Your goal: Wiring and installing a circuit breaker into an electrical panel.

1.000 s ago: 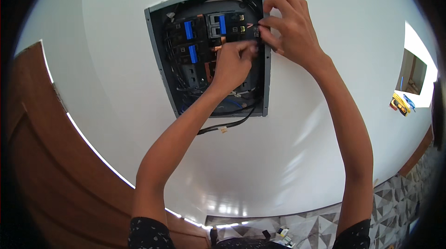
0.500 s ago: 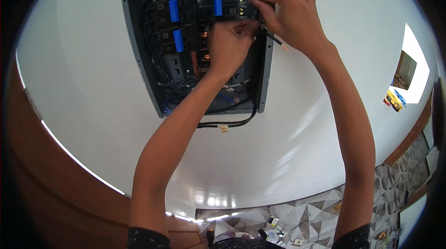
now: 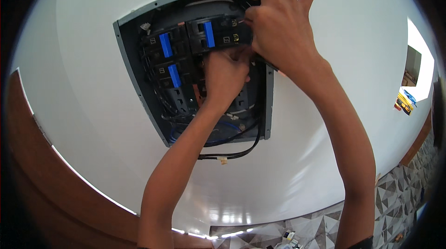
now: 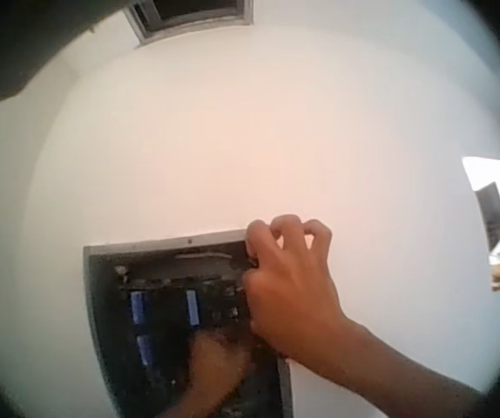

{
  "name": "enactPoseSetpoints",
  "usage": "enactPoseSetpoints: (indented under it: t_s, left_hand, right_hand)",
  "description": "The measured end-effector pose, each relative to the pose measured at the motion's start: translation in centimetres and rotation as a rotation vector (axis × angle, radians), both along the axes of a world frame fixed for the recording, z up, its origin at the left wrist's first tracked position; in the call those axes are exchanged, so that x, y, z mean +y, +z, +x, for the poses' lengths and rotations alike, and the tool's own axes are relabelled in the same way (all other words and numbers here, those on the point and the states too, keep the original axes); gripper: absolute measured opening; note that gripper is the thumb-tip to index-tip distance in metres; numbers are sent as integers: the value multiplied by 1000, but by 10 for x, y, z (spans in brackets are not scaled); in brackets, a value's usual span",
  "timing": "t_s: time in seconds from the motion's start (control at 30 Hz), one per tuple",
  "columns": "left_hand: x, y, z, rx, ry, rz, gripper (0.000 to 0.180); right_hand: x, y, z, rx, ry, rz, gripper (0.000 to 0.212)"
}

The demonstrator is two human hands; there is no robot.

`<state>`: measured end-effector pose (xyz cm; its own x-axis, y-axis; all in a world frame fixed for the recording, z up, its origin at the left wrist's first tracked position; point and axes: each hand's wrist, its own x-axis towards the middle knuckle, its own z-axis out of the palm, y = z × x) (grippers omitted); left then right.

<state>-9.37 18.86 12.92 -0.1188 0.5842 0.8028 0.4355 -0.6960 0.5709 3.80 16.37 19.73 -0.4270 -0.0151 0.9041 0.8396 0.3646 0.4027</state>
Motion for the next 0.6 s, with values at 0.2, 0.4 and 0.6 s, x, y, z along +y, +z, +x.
enactPoseSetpoints:
  t_s: [0.2,0.4,0.6]
  left_hand:
    - [1,0,1,5,-15,-12,18]
    - [8,-1,-6,23,-48,-14,21]
    - [10,-5,-8,82,-30,33,21]
  right_hand:
    - [15,-8,-6,82,-10,195,1]
    - [8,-7,-12,83,-66,125,2]
    - [7,-7,-10,105,-36,86,12]
